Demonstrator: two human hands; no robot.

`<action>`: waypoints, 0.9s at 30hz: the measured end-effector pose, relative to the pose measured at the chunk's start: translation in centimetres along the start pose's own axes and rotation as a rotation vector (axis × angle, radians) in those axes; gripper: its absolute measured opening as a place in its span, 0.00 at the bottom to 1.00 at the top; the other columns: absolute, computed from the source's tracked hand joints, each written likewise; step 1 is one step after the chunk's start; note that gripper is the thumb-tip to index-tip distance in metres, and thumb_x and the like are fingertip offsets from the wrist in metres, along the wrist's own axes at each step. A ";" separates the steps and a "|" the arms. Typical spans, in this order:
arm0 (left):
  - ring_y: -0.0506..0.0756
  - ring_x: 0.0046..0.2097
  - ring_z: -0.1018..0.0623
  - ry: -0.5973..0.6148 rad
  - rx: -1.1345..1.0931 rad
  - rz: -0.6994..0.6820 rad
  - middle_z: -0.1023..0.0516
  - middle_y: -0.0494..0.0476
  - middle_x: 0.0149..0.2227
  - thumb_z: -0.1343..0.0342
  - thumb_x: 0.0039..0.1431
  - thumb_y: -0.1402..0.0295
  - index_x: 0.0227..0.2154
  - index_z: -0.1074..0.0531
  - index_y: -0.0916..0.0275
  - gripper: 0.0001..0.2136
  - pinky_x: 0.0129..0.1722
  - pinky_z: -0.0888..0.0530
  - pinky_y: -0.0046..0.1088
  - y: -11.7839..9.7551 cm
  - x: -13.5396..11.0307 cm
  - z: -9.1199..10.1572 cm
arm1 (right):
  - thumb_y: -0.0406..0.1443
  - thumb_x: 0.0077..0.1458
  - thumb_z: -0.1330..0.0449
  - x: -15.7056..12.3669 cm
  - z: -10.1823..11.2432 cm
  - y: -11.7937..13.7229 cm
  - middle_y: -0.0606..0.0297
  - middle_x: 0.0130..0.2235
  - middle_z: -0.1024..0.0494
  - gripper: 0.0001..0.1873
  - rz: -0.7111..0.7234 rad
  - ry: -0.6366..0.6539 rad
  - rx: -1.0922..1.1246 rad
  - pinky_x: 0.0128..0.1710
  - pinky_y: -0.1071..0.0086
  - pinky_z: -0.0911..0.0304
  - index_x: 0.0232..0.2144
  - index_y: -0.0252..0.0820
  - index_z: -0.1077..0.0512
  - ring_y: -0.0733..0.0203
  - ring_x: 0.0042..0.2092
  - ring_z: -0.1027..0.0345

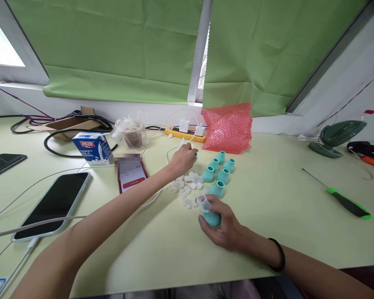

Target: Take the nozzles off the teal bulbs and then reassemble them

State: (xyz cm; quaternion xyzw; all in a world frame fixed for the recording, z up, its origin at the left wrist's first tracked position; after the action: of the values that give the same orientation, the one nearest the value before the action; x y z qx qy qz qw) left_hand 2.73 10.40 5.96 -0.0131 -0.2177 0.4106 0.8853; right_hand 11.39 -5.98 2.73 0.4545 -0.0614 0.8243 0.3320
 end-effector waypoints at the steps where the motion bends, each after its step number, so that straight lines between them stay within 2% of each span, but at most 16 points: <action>1: 0.56 0.39 0.30 0.027 0.001 -0.026 0.31 0.60 0.37 0.53 0.51 0.74 0.39 0.31 0.64 0.12 0.32 0.32 0.28 0.0 0.3 -0.6 | 0.27 0.44 0.45 -0.1 0.1 -0.1 0.58 0.37 0.34 0.26 -0.034 -0.042 -0.009 0.33 0.65 0.34 0.45 0.42 0.48 0.58 0.39 0.34; 5: 0.56 0.37 0.29 0.060 -0.001 -0.063 0.30 0.60 0.35 0.53 0.51 0.73 0.42 0.34 0.63 0.15 0.31 0.33 0.29 -0.2 0.8 -1.1 | 0.32 0.41 0.40 -0.2 0.3 -0.4 0.61 0.34 0.29 0.24 -0.227 -0.078 -0.004 0.32 0.68 0.34 0.43 0.42 0.42 0.59 0.34 0.31; 8: 0.56 0.41 0.31 -0.017 -0.026 -0.046 0.31 0.60 0.37 0.59 0.56 0.70 0.48 0.41 0.64 0.17 0.34 0.34 0.29 -1.3 -0.3 0.1 | 0.32 0.41 0.40 -0.1 0.4 -0.8 0.63 0.34 0.27 0.19 -0.335 -0.060 0.069 0.32 0.69 0.35 0.39 0.43 0.37 0.60 0.33 0.31; 9: 0.55 0.41 0.31 -0.048 -0.052 -0.046 0.30 0.59 0.37 0.61 0.57 0.69 0.47 0.40 0.64 0.15 0.34 0.34 0.28 -1.8 -1.0 0.7 | 0.31 0.42 0.41 0.0 0.4 -0.9 0.63 0.33 0.27 0.17 -0.389 -0.052 0.112 0.32 0.69 0.35 0.39 0.43 0.37 0.61 0.32 0.32; 10: 0.53 0.38 0.30 -0.087 -0.155 -0.045 0.30 0.57 0.33 0.63 0.58 0.67 0.41 0.36 0.65 0.14 0.33 0.35 0.26 -2.4 -1.8 1.5 | 0.31 0.44 0.43 0.0 0.3 -1.1 0.63 0.32 0.27 0.16 -0.454 -0.039 0.174 0.31 0.70 0.35 0.39 0.43 0.37 0.62 0.31 0.32; 12: 0.50 0.28 0.31 -0.019 -0.344 -0.075 0.31 0.52 0.24 0.66 0.59 0.63 0.27 0.33 0.65 0.18 0.26 0.37 0.23 -3.7 -3.8 2.7 | 0.32 0.48 0.46 -0.1 0.0 -1.4 0.64 0.30 0.28 0.13 -0.568 0.003 0.359 0.27 0.71 0.36 0.39 0.42 0.39 0.65 0.27 0.34; 14: 0.48 0.24 0.34 0.124 -0.458 -0.152 0.34 0.50 0.20 0.67 0.59 0.59 0.22 0.35 0.65 0.21 0.22 0.40 0.22 -4.7 -5.9 3.5 | 0.34 0.50 0.49 -0.1 -0.3 -1.3 0.65 0.28 0.29 0.09 -0.637 0.044 0.549 0.23 0.72 0.38 0.37 0.42 0.40 0.67 0.23 0.38; 15: 0.48 0.23 0.35 0.161 -0.451 -0.178 0.35 0.49 0.19 0.64 0.57 0.56 0.22 0.35 0.64 0.20 0.22 0.42 0.22 -5.0 -6.8 3.8 | 0.34 0.51 0.50 -0.1 -0.4 -1.3 0.66 0.26 0.30 0.07 -0.658 0.062 0.606 0.22 0.73 0.39 0.35 0.42 0.41 0.68 0.22 0.39; 17: 0.48 0.23 0.37 0.156 -0.385 -0.183 0.37 0.49 0.18 0.56 0.51 0.52 0.19 0.37 0.64 0.19 0.22 0.44 0.23 -5.1 -8.0 4.0 | 0.34 0.49 0.48 0.0 -0.4 -1.1 0.68 0.25 0.33 0.07 -0.671 0.070 0.616 0.21 0.74 0.40 0.33 0.42 0.42 0.68 0.23 0.40; 20: 0.46 0.19 0.43 0.190 -0.472 -0.081 0.45 0.47 0.15 0.57 0.52 0.53 0.13 0.44 0.64 0.21 0.20 0.48 0.23 -4.7 -8.8 3.2 | 0.34 0.45 0.45 0.1 -0.4 -1.0 0.71 0.23 0.37 0.09 -0.670 0.078 0.533 0.22 0.75 0.41 0.30 0.42 0.43 0.68 0.24 0.41; 23: 0.45 0.18 0.49 0.298 -0.783 0.059 0.53 0.45 0.14 0.60 0.54 0.60 0.11 0.51 0.63 0.20 0.19 0.50 0.23 -4.4 -9.1 1.8 | 0.35 0.47 0.46 0.0 -0.5 -0.8 0.73 0.22 0.39 0.09 -0.696 0.163 0.560 0.20 0.76 0.43 0.29 0.43 0.45 0.70 0.22 0.44; 27: 0.44 0.16 0.51 0.489 -1.262 0.277 0.53 0.44 0.12 0.57 0.51 0.63 0.10 0.50 0.63 0.18 0.16 0.53 0.23 -4.8 -9.8 0.1 | 0.36 0.49 0.47 0.0 -0.3 -0.2 0.70 0.24 0.35 0.08 -0.683 0.230 0.607 0.20 0.75 0.42 0.30 0.43 0.46 0.69 0.22 0.42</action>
State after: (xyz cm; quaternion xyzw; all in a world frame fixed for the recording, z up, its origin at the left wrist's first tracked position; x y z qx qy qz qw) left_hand 0.59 0.02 3.35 -0.6456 -0.2054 0.2999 0.6716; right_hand 11.27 -5.66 2.54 0.4309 0.3728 0.6934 0.4410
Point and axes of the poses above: each hand's wrist, its own x-axis towards the middle knuckle, its own z-axis out of the back of the hand, y = z × x, the point moved 3 cm from there along x, towards the middle knuckle
